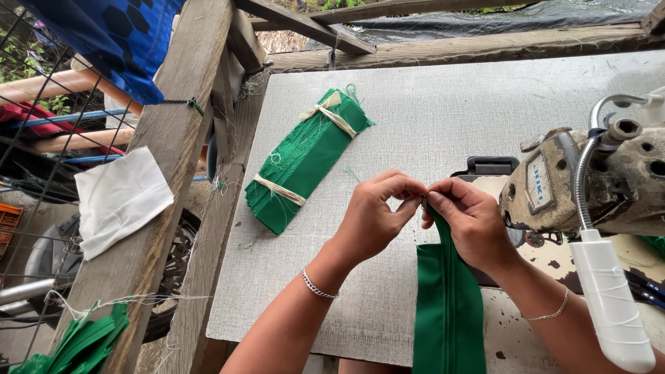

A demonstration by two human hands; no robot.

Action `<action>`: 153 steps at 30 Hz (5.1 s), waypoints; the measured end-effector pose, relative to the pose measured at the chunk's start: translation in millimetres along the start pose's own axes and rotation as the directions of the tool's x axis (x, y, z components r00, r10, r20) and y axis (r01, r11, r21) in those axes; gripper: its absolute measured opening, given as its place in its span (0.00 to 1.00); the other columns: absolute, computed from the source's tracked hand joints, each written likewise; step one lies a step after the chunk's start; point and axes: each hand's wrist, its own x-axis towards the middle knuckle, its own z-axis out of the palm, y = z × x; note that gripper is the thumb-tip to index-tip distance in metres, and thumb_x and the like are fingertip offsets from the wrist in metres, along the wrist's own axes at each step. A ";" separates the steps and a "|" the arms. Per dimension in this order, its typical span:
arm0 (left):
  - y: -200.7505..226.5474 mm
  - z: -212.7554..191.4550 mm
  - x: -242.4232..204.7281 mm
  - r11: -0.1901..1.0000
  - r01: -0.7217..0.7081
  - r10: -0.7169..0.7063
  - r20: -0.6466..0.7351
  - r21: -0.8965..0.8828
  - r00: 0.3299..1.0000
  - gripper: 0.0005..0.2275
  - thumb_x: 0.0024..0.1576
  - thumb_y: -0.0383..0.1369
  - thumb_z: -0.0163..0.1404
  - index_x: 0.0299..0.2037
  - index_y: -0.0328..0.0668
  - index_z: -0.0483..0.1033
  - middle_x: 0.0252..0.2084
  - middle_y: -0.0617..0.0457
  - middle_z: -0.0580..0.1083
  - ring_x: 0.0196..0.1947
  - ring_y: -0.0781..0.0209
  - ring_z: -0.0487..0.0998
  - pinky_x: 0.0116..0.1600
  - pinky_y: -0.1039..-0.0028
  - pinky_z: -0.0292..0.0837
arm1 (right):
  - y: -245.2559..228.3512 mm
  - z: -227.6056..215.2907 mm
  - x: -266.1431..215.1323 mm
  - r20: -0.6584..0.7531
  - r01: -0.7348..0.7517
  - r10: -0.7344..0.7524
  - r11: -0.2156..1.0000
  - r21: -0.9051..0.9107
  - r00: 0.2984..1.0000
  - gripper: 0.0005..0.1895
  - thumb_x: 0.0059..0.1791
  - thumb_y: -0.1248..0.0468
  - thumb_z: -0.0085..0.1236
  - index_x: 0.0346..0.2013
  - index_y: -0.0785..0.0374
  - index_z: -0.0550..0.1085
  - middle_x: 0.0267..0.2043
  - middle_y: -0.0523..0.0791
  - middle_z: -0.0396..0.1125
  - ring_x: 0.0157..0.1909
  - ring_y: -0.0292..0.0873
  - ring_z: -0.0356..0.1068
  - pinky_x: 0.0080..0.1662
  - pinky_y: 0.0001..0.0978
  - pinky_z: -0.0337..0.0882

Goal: Manually assembling zippers by sliding metal sliders onto green zipper tapes at a sewing workstation.

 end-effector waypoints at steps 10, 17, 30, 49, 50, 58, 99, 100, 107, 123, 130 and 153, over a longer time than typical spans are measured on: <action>-3.6 7.0 -2.1 0.960 0.141 -0.145 0.003 -0.241 0.989 0.06 0.57 0.20 0.55 0.43 0.33 0.80 0.37 0.50 0.78 0.41 0.64 0.79 0.50 0.71 0.78 | -2.7 5.3 -0.3 -0.064 0.016 -0.008 0.992 0.125 0.998 0.06 0.54 0.74 0.52 0.41 0.77 0.75 0.27 0.55 0.71 0.29 0.44 0.74 0.36 0.38 0.80; 7.1 1.5 0.4 0.989 0.022 -0.030 -0.051 -0.145 0.998 0.07 0.56 0.19 0.57 0.42 0.36 0.81 0.34 0.51 0.78 0.37 0.64 0.80 0.47 0.72 0.78 | -1.7 4.1 -1.8 -0.042 0.055 -0.051 0.993 0.103 0.998 0.06 0.54 0.74 0.53 0.42 0.76 0.75 0.31 0.55 0.72 0.32 0.44 0.75 0.38 0.39 0.80; 7.1 -6.0 0.0 0.999 -0.012 0.012 0.002 -0.035 1.000 0.07 0.57 0.17 0.55 0.37 0.39 0.82 0.33 0.50 0.79 0.34 0.62 0.80 0.42 0.71 0.78 | 8.2 0.5 -2.8 0.031 0.120 -0.120 0.993 -0.007 0.992 0.06 0.54 0.76 0.51 0.42 0.76 0.76 0.35 0.54 0.70 0.37 0.44 0.75 0.40 0.41 0.81; 0.3 -11.7 1.0 0.955 0.285 -0.262 0.215 -0.084 0.941 0.07 0.57 0.22 0.56 0.44 0.33 0.80 0.31 0.52 0.75 0.35 0.65 0.73 0.44 0.70 0.75 | -6.4 9.2 0.5 -0.016 -0.139 0.145 0.974 0.181 0.989 0.07 0.50 0.78 0.55 0.42 0.78 0.73 0.25 0.55 0.69 0.21 0.49 0.75 0.28 0.43 0.80; 4.4 -12.1 1.1 0.940 0.329 -0.304 0.218 -0.087 0.927 0.07 0.56 0.23 0.56 0.43 0.33 0.80 0.31 0.52 0.74 0.35 0.65 0.73 0.43 0.71 0.74 | -5.0 9.7 0.5 -0.017 -0.152 0.156 0.977 0.148 0.988 0.04 0.50 0.77 0.56 0.39 0.78 0.74 0.22 0.56 0.70 0.21 0.49 0.76 0.28 0.43 0.80; 15.1 -19.8 -11.5 0.899 0.436 -0.431 0.108 -0.027 0.896 0.05 0.54 0.26 0.56 0.39 0.37 0.81 0.27 0.53 0.74 0.31 0.66 0.72 0.38 0.73 0.72 | -17.9 11.3 -12.2 0.074 -0.208 0.203 0.976 0.061 0.976 0.11 0.54 0.67 0.54 0.44 0.71 0.80 0.29 0.57 0.78 0.31 0.46 0.78 0.41 0.42 0.82; 98.0 66.9 -207.9 0.407 0.570 -0.875 -0.127 -0.714 0.466 0.05 0.58 0.23 0.55 0.41 0.29 0.81 0.28 0.41 0.79 0.30 0.57 0.83 0.40 0.68 0.87 | -49.2 -3.7 -180.7 0.449 0.366 -0.100 0.745 -0.558 0.888 0.07 0.51 0.66 0.57 0.43 0.63 0.75 0.40 0.47 0.70 0.37 0.45 0.72 0.40 0.34 0.73; 96.6 67.7 -209.5 0.408 0.568 -0.875 -0.130 -0.715 0.465 0.05 0.58 0.23 0.55 0.41 0.29 0.81 0.28 0.41 0.79 0.30 0.57 0.83 0.40 0.68 0.87 | -49.4 -2.5 -179.9 0.452 0.368 -0.101 0.746 -0.556 0.887 0.07 0.51 0.66 0.57 0.43 0.63 0.75 0.40 0.47 0.70 0.37 0.45 0.72 0.40 0.34 0.73; 87.7 70.4 -219.6 0.524 0.524 -0.793 -0.160 -0.671 0.587 0.04 0.57 0.22 0.57 0.39 0.29 0.82 0.37 0.46 0.79 0.34 0.60 0.83 0.44 0.71 0.86 | -57.0 9.4 -172.6 0.465 0.387 -0.135 0.773 -0.503 0.875 0.06 0.53 0.67 0.52 0.40 0.65 0.75 0.38 0.49 0.68 0.36 0.45 0.70 0.40 0.34 0.72; 91.3 68.4 -218.4 0.638 0.491 -0.712 -0.210 -0.593 0.670 0.02 0.56 0.20 0.57 0.35 0.33 0.80 0.35 0.48 0.79 0.33 0.60 0.82 0.44 0.73 0.86 | -61.0 -3.1 -149.8 0.263 -0.457 0.703 0.655 -0.602 0.661 0.08 0.50 0.60 0.60 0.30 0.60 0.81 0.21 0.39 0.63 0.23 0.34 0.55 0.27 0.30 0.57; 96.3 60.6 -216.7 0.805 0.472 -0.569 -0.242 -0.359 0.786 0.04 0.54 0.18 0.57 0.33 0.36 0.81 0.33 0.49 0.79 0.33 0.63 0.82 0.42 0.78 0.84 | -55.9 -7.7 -127.1 0.393 -0.426 0.771 0.615 -0.664 0.501 0.09 0.50 0.64 0.58 0.25 0.62 0.76 0.19 0.39 0.58 0.23 0.35 0.54 0.27 0.32 0.56; 83.1 45.0 -221.8 0.779 0.413 -0.494 -0.056 -0.472 0.868 0.05 0.59 0.17 0.52 0.36 0.36 0.77 0.38 0.47 0.74 0.36 0.59 0.80 0.47 0.73 0.87 | -34.3 -14.7 -147.1 0.457 -0.616 0.722 0.687 -0.385 0.520 0.14 0.53 0.65 0.57 0.24 0.62 0.69 0.18 0.38 0.50 0.19 0.34 0.47 0.22 0.30 0.46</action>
